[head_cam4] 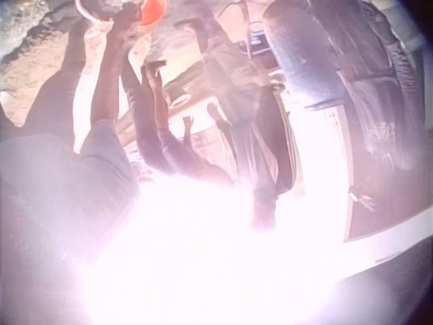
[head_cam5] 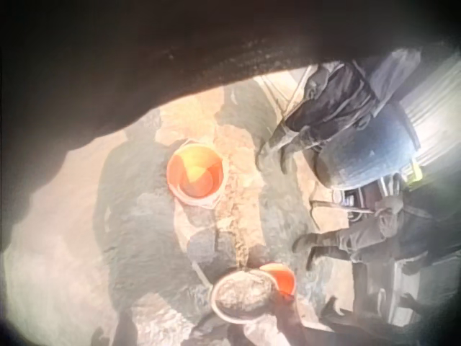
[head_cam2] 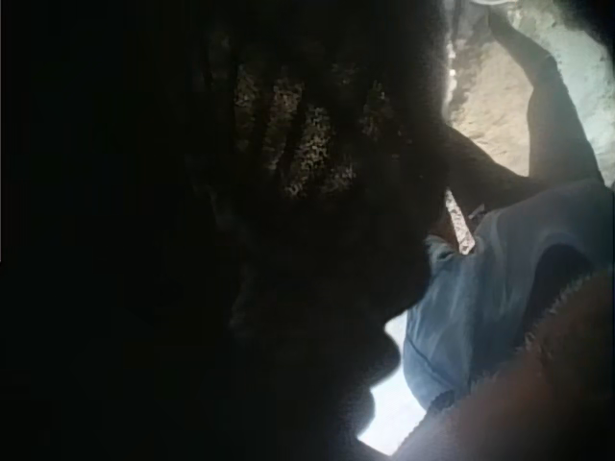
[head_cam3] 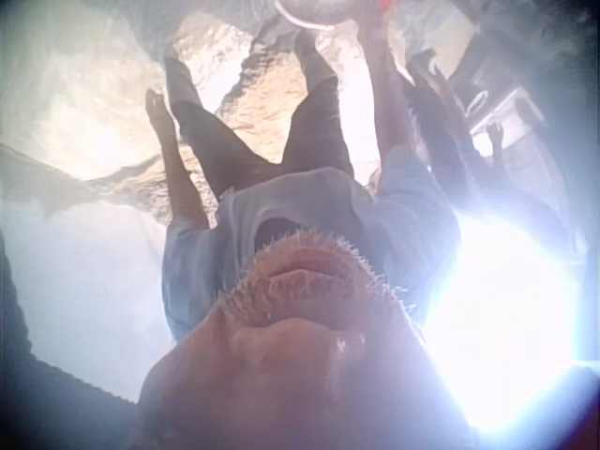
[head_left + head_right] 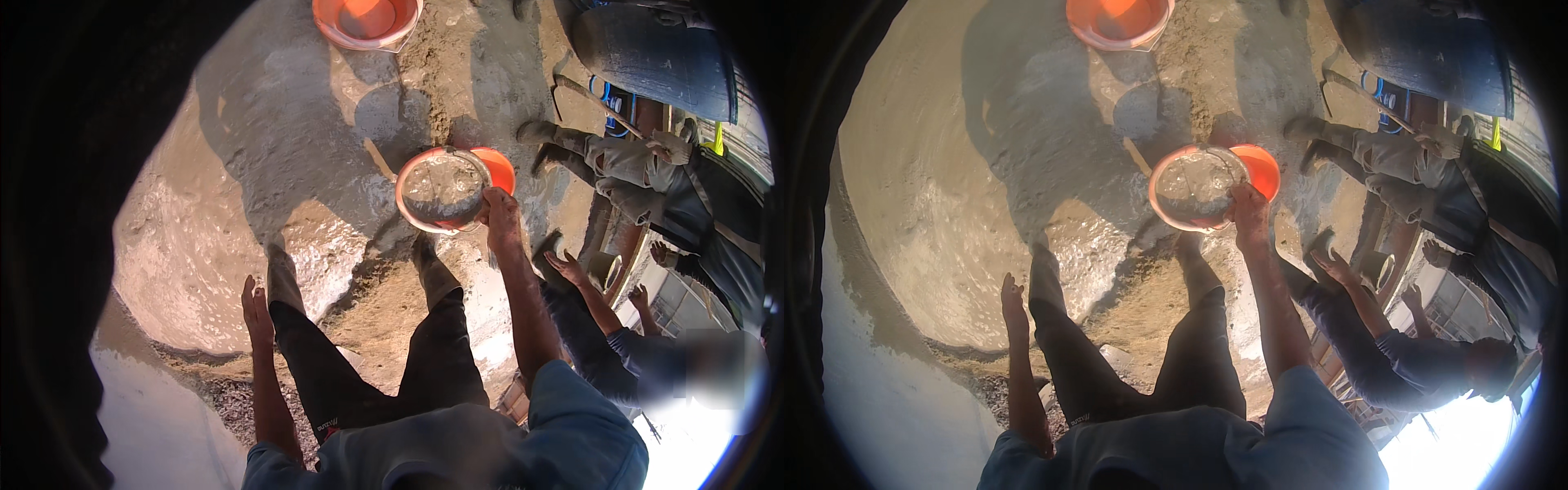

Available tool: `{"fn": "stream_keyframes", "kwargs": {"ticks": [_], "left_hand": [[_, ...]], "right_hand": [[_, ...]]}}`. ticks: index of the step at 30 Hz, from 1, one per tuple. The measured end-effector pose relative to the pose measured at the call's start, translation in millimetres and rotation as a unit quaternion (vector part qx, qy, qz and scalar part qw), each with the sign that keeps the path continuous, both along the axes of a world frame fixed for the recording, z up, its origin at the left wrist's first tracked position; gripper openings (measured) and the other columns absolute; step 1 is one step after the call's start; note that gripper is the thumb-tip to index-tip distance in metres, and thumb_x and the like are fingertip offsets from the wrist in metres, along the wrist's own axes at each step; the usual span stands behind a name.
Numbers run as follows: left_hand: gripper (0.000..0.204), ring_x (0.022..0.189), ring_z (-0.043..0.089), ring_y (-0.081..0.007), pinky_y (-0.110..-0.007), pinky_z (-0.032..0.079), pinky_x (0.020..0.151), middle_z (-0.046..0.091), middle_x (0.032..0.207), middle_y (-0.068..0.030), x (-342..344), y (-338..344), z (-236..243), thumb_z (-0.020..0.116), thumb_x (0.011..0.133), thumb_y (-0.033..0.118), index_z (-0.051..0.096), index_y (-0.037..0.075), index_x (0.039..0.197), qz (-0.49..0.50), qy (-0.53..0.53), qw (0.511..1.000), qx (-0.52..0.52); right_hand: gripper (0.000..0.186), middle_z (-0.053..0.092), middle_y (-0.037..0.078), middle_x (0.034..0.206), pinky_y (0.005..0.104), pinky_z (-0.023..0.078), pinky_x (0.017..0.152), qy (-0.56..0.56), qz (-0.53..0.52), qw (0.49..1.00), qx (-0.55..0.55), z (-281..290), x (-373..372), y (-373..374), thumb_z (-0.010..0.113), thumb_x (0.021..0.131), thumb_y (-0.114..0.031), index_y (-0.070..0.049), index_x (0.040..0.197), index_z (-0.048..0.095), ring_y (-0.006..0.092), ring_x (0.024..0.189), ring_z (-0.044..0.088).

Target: The person uses a long-handled screed to level wet concrete on a floor while other workers assist nearby. The person also scoops and pours concrete from buckets to fill low spots and continues smoothing the surface with the screed and a shovel.

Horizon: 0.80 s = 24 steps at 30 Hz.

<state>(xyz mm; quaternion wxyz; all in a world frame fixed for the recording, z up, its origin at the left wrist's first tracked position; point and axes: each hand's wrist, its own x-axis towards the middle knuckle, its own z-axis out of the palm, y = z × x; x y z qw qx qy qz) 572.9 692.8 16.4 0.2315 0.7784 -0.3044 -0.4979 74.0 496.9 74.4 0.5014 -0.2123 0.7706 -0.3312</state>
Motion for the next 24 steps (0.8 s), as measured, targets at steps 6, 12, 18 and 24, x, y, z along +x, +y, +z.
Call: {"fn": "stream_keyframes", "kwargs": {"ticks": [6,12,18,24], "left_hand": [[0.048,0.11,0.058,-0.0319,-0.042,0.047,0.094,0.048,0.134,-0.0204,-80.6,17.4,27.3,0.052,0.099,0.029,0.045,0.004,0.139,-0.137,-0.08,0.987,-0.01],[0.047,0.111,0.056,-0.035,-0.042,0.047,0.094,0.05,0.13,-0.0208,-101.1,38.3,21.7,0.057,0.096,0.031,0.049,0.003,0.133,-0.198,-0.122,0.972,0.015],[0.045,0.115,0.054,-0.0349,-0.043,0.046,0.095,0.052,0.13,-0.0184,-108.1,35.8,21.4,0.059,0.095,0.03,0.051,0.004,0.131,-0.212,-0.133,0.967,0.045],[0.044,0.117,0.054,-0.0355,-0.043,0.046,0.095,0.052,0.129,-0.0184,-107.9,36.3,21.1,0.061,0.093,0.028,0.053,0.004,0.129,-0.223,-0.146,0.964,0.027]], "right_hand": [[0.019,0.043,-0.003,0.056,0.0233,0.04,0.046,0.051,-0.041,0.996,-0.058,-3.1,-118.3,-20.8,0.058,0.093,-0.021,-0.004,0.084,0.059,0.008,0.046,0.041],[0.018,0.043,0.0,0.061,0.031,0.048,0.054,0.06,-0.124,0.986,-0.092,18.0,-237.8,-41.9,0.06,0.091,-0.017,0.001,0.092,0.058,0.011,0.052,0.045],[0.025,0.051,0.005,0.074,0.0336,0.052,0.063,0.096,-0.087,0.985,-0.115,30.3,-277.3,-43.6,0.058,0.09,-0.016,0.003,0.105,0.057,0.0142,0.064,0.053],[0.029,0.059,0.007,0.088,0.0377,0.055,0.078,0.042,-0.18,0.973,-0.14,57.2,-324.8,-6.8,0.057,0.095,-0.025,-0.002,0.111,0.058,0.0183,0.087,0.062]]}}
